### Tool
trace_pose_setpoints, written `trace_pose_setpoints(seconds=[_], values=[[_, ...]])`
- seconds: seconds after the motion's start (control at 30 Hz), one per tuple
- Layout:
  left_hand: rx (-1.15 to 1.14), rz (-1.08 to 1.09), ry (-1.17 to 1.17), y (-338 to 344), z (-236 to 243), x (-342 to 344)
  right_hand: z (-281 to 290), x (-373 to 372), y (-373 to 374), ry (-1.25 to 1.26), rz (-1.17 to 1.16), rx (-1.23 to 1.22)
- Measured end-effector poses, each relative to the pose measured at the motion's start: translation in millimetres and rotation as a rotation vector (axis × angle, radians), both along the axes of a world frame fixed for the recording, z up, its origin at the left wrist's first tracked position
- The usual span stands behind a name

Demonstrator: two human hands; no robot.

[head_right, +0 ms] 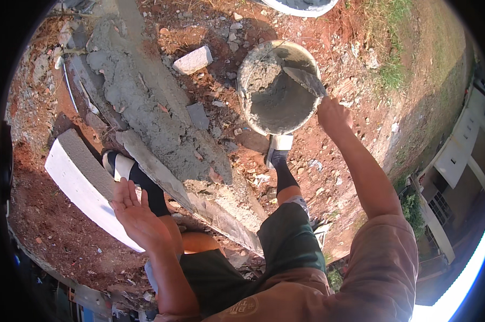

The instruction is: The person scoops wet cement from a bucket with a trowel and spreads it along a narrow trench. They place a long concrete block into the trench, press it into the mortar, and tap it with the trowel to level it. The person repeats this process by applying more cement and setting another block in line.

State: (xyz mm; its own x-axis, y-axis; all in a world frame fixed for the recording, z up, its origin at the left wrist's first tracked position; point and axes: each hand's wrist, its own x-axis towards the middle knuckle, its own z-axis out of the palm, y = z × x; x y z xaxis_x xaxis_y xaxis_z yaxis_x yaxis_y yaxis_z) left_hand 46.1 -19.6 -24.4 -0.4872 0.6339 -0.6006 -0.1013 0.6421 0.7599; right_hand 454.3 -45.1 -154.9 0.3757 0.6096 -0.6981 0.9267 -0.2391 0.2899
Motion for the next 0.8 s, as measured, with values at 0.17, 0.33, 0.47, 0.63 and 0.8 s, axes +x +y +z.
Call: trace_pose_setpoints(seconds=[0.17, 0.33, 0.47, 0.63, 0.8], values=[[-0.047, -0.002, 0.052, -5, -6, 4, -76, -48, 25, 0.038, 0.18, -0.099], [-0.054, -0.027, 0.057, -8, -3, 12, -22, -30, -22, 0.141, 0.184, -0.271], [-0.087, -0.051, 0.096, -7, -2, 12, -1, -11, -17, 0.141, 0.109, -0.039], [-0.048, -0.134, 0.092, 0, -10, 16, -44, -53, -4, 0.275, 0.273, -0.137], [-0.071, -0.131, 0.077, -10, -12, 12, -5, -18, -9, 0.28, 0.197, -0.29]])
